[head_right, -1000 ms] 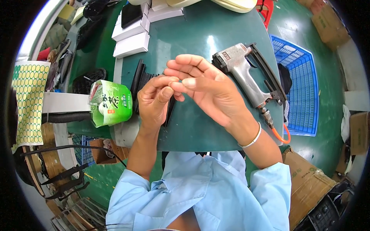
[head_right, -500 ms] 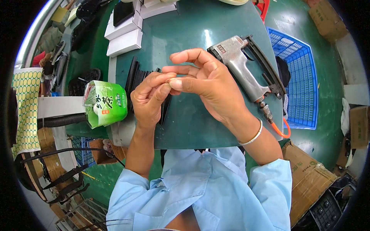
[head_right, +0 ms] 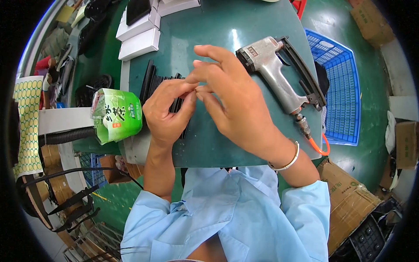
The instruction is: Assembling bicycle saddle components using a pneumatic staple gun and manual fitting on an industrial assembly line.
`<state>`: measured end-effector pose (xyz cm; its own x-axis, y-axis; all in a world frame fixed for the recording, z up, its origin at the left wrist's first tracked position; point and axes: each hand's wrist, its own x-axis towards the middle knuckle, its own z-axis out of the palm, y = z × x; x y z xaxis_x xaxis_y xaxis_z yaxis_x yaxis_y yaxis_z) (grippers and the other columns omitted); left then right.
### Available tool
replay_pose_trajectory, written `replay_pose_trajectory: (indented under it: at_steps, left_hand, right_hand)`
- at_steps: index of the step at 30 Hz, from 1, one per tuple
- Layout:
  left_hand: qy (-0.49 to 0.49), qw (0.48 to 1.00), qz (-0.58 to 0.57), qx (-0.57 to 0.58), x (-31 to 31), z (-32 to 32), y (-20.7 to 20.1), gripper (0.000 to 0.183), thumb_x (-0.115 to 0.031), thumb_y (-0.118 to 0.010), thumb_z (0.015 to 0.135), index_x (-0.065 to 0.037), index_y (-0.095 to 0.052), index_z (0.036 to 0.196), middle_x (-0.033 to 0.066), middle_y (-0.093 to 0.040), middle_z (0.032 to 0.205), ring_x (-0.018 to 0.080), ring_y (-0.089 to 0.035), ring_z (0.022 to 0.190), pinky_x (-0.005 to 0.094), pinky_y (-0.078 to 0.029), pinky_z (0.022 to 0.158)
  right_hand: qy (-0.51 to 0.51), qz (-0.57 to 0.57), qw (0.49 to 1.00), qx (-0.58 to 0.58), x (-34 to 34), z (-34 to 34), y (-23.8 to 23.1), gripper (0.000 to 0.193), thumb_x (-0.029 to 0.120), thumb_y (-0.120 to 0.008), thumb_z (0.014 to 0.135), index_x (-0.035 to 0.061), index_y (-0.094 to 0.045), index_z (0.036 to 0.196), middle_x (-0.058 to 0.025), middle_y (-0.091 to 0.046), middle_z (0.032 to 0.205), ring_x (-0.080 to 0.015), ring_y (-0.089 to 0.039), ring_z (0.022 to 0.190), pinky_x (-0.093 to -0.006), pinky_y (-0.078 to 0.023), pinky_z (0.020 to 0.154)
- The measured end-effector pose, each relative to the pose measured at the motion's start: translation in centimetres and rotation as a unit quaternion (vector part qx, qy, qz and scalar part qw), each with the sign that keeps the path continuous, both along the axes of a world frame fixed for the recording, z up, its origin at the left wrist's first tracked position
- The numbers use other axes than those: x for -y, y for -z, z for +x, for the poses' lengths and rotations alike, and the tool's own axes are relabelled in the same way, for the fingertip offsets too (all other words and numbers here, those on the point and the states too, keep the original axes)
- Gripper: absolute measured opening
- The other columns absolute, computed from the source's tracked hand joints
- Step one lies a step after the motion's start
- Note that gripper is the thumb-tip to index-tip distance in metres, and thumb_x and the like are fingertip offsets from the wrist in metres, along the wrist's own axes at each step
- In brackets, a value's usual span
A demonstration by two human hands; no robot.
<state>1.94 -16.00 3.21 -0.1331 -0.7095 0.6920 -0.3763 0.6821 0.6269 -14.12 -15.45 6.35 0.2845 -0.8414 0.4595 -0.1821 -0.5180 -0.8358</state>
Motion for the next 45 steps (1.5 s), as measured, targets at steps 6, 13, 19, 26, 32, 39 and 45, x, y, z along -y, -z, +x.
replay_pose_trajectory:
  at_steps: [6,13,19,26,32,39,45]
  left_hand:
    - [-0.020,0.997,-0.030,0.066,0.1,0.1,0.4,0.016,0.005,-0.067,0.064,-0.001,-0.061,0.078,0.0082,-0.061,0.073,0.0221,-0.061,0.059,0.0290,-0.047,0.051]
    - [-0.046,0.988,-0.034,0.143,-0.2,0.1,0.7,0.016,0.000,-0.067,0.064,-0.002,-0.060,0.077,0.0066,-0.058,0.071,0.0230,-0.057,0.057,0.0318,-0.044,0.049]
    - [-0.039,0.983,-0.035,0.176,-0.2,0.0,0.8,0.016,-0.001,-0.066,0.065,-0.002,-0.058,0.078,0.0059,-0.055,0.070,0.0220,-0.055,0.058,0.0325,-0.040,0.049]
    - [-0.061,0.992,-0.045,0.105,-0.2,-0.3,1.5,0.016,0.003,-0.065,0.062,-0.003,-0.058,0.076,0.0059,-0.054,0.066,0.0220,-0.053,0.053,0.0314,-0.039,0.047]
    - [-0.097,0.991,-0.055,0.073,-0.4,-0.6,1.4,0.018,0.005,-0.064,0.062,-0.003,-0.059,0.076,0.0053,-0.053,0.063,0.0188,-0.051,0.049,0.0297,-0.039,0.044]
    - [-0.108,0.994,0.023,-0.003,-0.8,-0.4,1.4,0.015,0.007,-0.062,0.066,-0.001,-0.059,0.079,0.0055,-0.054,0.065,0.0126,-0.052,0.050,0.0252,-0.042,0.044]
    - [-0.045,0.984,0.124,-0.119,-0.9,-0.2,0.9,0.009,0.004,-0.062,0.077,0.001,-0.061,0.086,0.0066,-0.059,0.072,0.0092,-0.056,0.058,0.0203,-0.045,0.052]
  right_hand:
    - [0.031,-0.090,0.990,-0.102,0.0,0.4,0.5,0.031,-0.013,-0.055,0.072,-0.0004,-0.056,0.101,-0.0210,-0.044,0.126,-0.0340,-0.056,0.106,-0.0351,-0.052,0.079]
    - [0.017,-0.079,0.984,-0.162,-0.5,0.4,0.6,0.037,-0.009,-0.051,0.071,0.0020,-0.052,0.106,-0.0230,-0.041,0.128,-0.0382,-0.055,0.101,-0.0373,-0.050,0.073]
    - [0.018,-0.100,0.980,-0.170,-0.3,0.2,0.8,0.038,-0.008,-0.051,0.072,0.0016,-0.051,0.109,-0.0242,-0.042,0.128,-0.0400,-0.055,0.098,-0.0386,-0.050,0.072]
    - [0.002,-0.065,0.997,-0.051,-0.3,0.4,0.4,0.039,-0.012,-0.049,0.074,-0.0009,-0.050,0.110,-0.0256,-0.048,0.119,-0.0412,-0.054,0.102,-0.0387,-0.049,0.077]
    - [-0.016,-0.002,0.999,-0.043,-0.6,0.4,0.0,0.040,-0.016,-0.040,0.081,-0.0023,-0.049,0.117,-0.0195,-0.037,0.135,-0.0267,-0.050,0.116,-0.0298,-0.052,0.083]
    - [-0.049,0.102,0.990,0.084,-0.6,0.9,0.7,0.039,-0.011,-0.040,0.083,-0.0012,-0.044,0.121,-0.0191,-0.037,0.134,-0.0280,-0.045,0.121,-0.0350,-0.046,0.092]
    - [-0.098,0.245,0.923,0.279,-0.3,0.6,0.4,0.038,0.000,-0.044,0.086,-0.0012,-0.041,0.124,-0.0175,-0.035,0.137,-0.0296,-0.042,0.124,-0.0386,-0.042,0.097]
